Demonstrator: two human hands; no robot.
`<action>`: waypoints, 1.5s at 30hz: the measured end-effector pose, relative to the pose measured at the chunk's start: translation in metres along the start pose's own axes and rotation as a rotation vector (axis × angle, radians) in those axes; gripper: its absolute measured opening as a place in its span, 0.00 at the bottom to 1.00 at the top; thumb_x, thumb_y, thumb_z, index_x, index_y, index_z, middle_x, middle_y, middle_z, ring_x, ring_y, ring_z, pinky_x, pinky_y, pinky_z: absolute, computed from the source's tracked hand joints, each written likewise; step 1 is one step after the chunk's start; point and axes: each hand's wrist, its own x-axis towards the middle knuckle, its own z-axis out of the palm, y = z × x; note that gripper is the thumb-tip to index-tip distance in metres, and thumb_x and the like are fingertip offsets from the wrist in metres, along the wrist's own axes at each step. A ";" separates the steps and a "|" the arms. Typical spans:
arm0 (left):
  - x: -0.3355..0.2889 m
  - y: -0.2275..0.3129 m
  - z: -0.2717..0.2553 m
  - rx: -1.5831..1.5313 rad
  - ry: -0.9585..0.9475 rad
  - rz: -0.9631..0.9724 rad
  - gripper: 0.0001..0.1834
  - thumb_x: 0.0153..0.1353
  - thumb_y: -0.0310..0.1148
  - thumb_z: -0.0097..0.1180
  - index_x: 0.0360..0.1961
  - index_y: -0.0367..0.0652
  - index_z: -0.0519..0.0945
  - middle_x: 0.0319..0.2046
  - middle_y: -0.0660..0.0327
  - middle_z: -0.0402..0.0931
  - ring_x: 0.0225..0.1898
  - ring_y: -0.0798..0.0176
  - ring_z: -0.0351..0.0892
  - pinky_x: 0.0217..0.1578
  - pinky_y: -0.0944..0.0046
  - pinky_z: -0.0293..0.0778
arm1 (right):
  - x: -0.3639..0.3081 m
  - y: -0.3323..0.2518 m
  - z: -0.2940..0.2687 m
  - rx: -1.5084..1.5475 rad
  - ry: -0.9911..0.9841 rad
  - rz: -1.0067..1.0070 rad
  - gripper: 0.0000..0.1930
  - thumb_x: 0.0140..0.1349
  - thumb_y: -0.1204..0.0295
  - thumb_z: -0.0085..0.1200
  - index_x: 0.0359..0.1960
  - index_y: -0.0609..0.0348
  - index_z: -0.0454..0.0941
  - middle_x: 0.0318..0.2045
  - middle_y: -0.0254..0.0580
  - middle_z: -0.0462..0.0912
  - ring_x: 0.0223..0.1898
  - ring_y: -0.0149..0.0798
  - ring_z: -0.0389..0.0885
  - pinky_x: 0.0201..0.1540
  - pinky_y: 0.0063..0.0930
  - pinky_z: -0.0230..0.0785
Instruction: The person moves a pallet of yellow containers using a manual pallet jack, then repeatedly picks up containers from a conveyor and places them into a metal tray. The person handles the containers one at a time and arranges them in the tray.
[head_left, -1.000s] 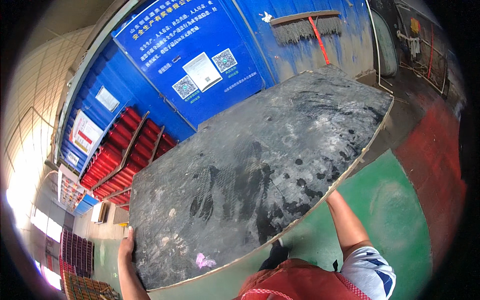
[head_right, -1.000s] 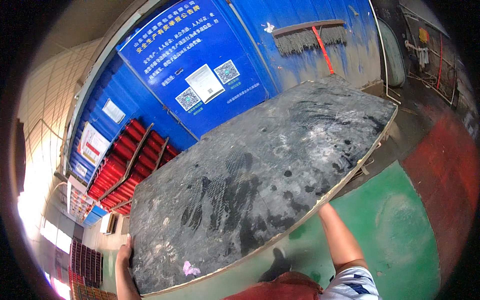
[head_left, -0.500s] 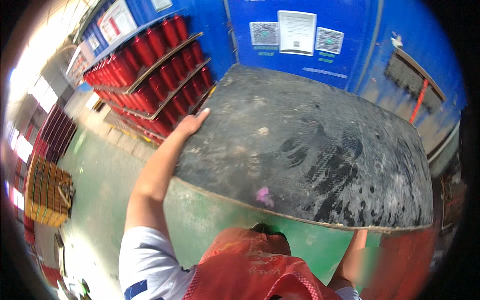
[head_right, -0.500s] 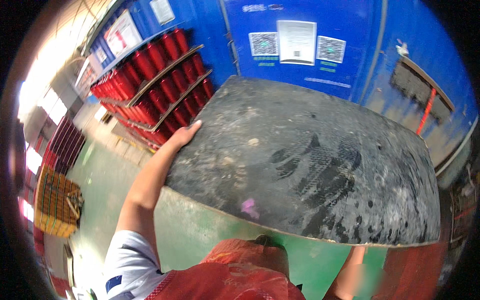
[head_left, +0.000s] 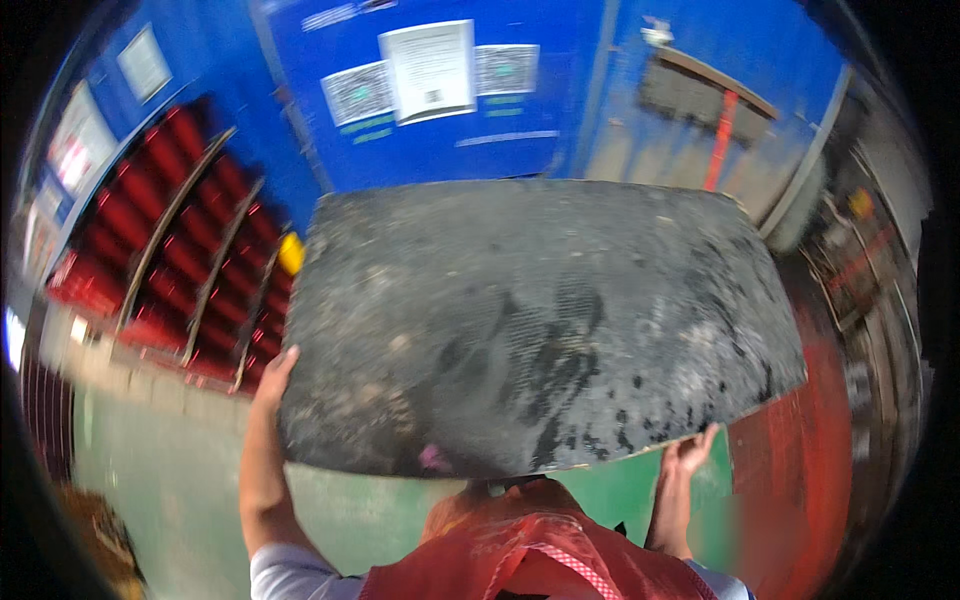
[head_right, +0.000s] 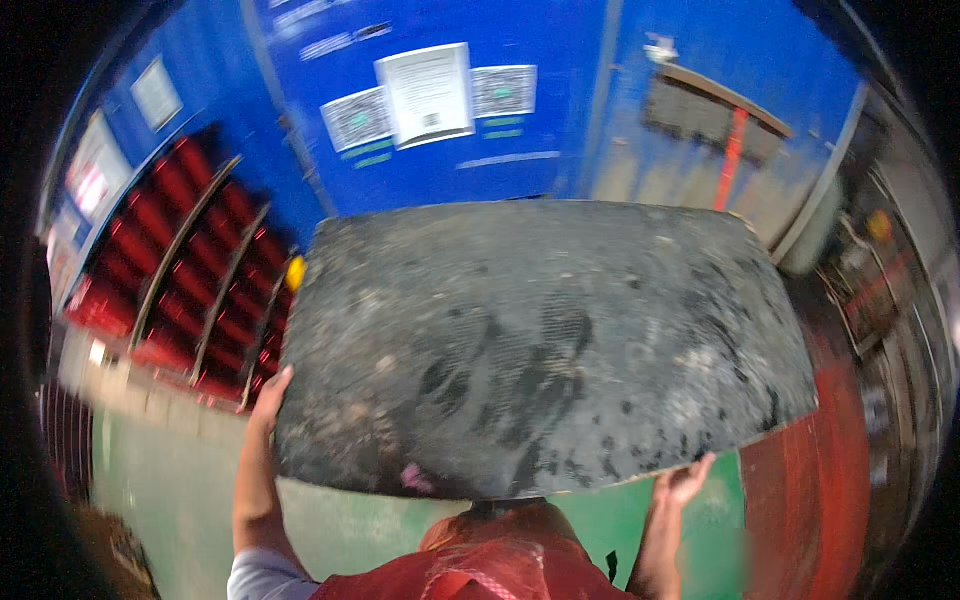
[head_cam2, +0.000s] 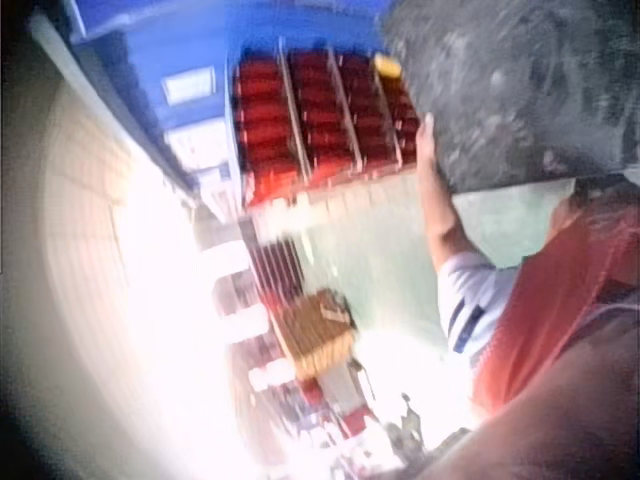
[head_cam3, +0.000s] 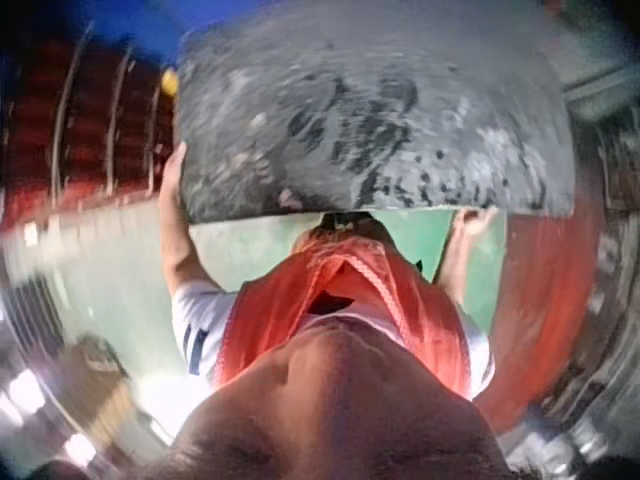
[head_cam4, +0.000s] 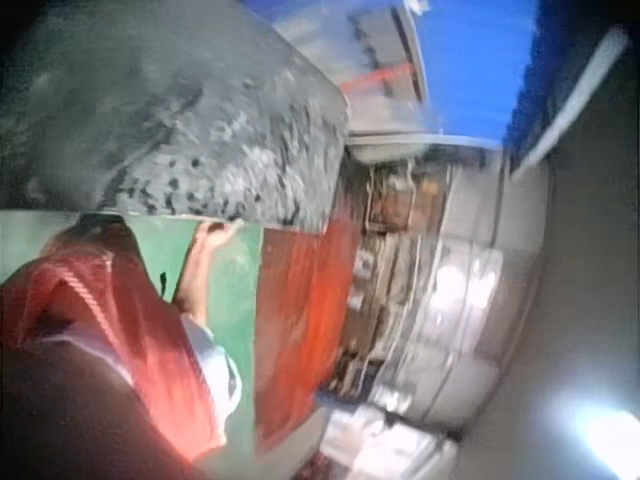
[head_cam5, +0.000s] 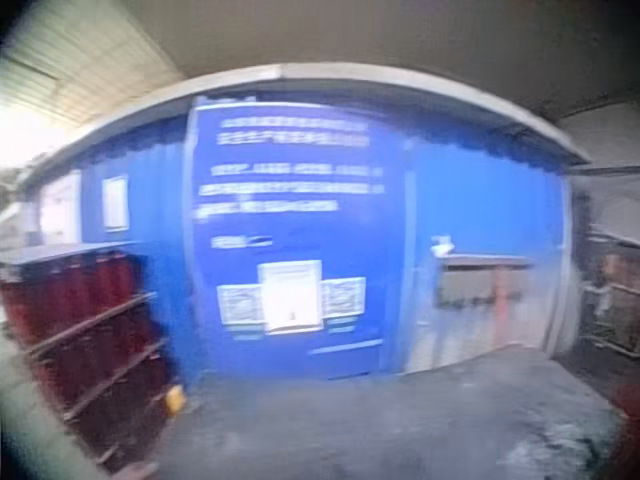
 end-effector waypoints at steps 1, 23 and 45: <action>0.004 -0.004 -0.006 -0.021 -0.036 0.017 0.37 0.67 0.55 0.56 0.59 0.28 0.75 0.53 0.54 0.79 0.53 0.61 0.77 0.57 0.62 0.69 | 0.030 0.002 -0.017 -0.117 -0.079 0.073 0.32 0.64 0.44 0.58 0.65 0.45 0.70 0.55 0.37 0.81 0.52 0.39 0.79 0.57 0.40 0.71; -0.075 -0.069 -0.067 -0.482 0.221 0.218 0.25 0.73 0.52 0.49 0.54 0.40 0.78 0.39 0.63 0.80 0.38 0.70 0.78 0.40 0.67 0.74 | 0.045 0.008 0.004 -0.537 0.078 -0.495 0.33 0.64 0.42 0.53 0.59 0.58 0.75 0.46 0.44 0.81 0.41 0.44 0.79 0.45 0.44 0.74; -0.299 -0.366 -0.554 -0.555 0.503 -0.198 0.23 0.71 0.51 0.50 0.44 0.39 0.82 0.33 0.62 0.82 0.31 0.68 0.80 0.31 0.66 0.77 | -0.380 0.412 0.074 -0.692 -0.178 -0.365 0.26 0.68 0.54 0.53 0.55 0.66 0.73 0.54 0.46 0.77 0.47 0.46 0.74 0.53 0.44 0.68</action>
